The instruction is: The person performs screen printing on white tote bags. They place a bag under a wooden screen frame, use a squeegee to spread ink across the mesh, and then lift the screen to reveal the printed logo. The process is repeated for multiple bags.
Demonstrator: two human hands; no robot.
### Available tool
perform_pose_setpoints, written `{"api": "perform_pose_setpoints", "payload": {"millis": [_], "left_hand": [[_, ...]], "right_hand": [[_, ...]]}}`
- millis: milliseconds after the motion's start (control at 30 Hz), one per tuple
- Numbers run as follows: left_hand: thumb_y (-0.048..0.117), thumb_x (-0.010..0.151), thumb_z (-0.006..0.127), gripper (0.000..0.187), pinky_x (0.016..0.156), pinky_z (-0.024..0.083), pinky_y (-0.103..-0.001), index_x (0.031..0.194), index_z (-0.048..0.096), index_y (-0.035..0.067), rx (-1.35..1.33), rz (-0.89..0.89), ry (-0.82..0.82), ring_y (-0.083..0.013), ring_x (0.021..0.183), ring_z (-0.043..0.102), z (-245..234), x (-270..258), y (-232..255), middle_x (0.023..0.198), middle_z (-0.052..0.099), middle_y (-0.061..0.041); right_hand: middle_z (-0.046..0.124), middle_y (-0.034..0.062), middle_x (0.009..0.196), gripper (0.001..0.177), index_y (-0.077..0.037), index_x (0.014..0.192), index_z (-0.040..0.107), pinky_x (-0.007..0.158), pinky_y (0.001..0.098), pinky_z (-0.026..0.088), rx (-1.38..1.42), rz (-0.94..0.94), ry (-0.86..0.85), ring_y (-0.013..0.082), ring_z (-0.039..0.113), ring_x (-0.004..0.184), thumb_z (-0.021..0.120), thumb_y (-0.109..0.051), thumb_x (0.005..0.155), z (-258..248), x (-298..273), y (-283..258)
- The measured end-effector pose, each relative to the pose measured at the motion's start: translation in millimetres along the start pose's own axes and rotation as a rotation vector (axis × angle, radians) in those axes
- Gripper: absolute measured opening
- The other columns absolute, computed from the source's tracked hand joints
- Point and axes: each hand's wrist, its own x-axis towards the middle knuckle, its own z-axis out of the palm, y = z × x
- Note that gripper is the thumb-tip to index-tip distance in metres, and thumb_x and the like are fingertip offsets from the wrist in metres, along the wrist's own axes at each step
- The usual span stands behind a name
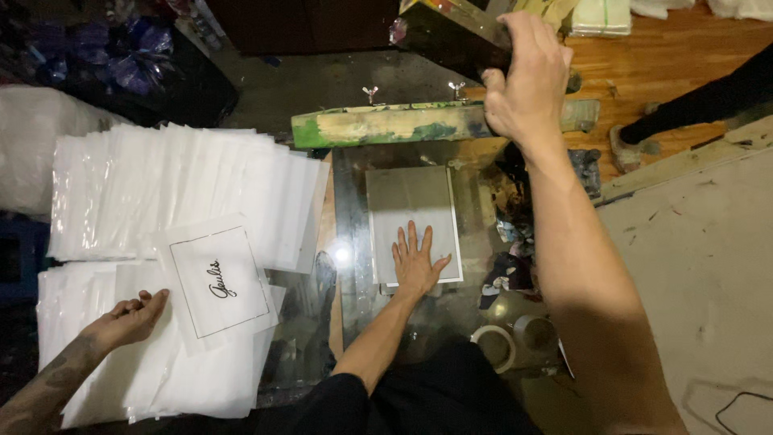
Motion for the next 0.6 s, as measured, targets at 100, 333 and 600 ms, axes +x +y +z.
{"api": "perform_pose_setpoints", "payload": {"millis": [100, 333, 600], "left_hand": [[0.071, 0.102, 0.05, 0.089, 0.131, 0.008, -0.068, 0.174, 0.026, 0.025, -0.004, 0.004, 0.014, -0.0462, 0.167, -0.004, 0.3, 0.3, 1.9, 0.184, -0.004, -0.016], [0.065, 0.108, 0.031, 0.079, 0.129, 0.008, -0.069, 0.173, 0.03, 0.021, -0.088, 0.011, 0.1, -0.0448, 0.167, 0.002, -53.1, -18.2, 14.2, 0.182, 0.007, -0.02], [0.05, 0.105, 0.061, 0.058, 0.12, 0.034, -0.065, 0.154, 0.06, 0.019, -0.313, 0.033, 0.703, -0.0473, 0.155, 0.039, -32.1, -36.0, -109.6, 0.169, 0.047, -0.018]], "right_hand": [[0.068, 0.0163, 0.12, 0.059, -0.006, 0.129, 0.061, 0.083, 0.0506, 0.04, 0.005, 0.004, 0.005, 0.0412, 0.061, 0.11, 0.076, -0.007, 0.073, -3.8, 0.3, -3.6], [0.072, 0.0205, 0.12, 0.054, -0.004, 0.131, 0.066, 0.077, 0.0526, 0.04, -0.02, -0.004, 0.039, 0.0479, 0.063, 0.11, 0.084, -0.01, 0.08, -1.4, 0.7, -0.7], [0.072, 0.0208, 0.126, 0.054, -0.004, 0.129, 0.067, 0.084, 0.0577, 0.044, -0.068, 0.015, 0.021, 0.0473, 0.062, 0.114, 0.084, -0.01, 0.079, 0.2, -13.3, -5.4]]}}
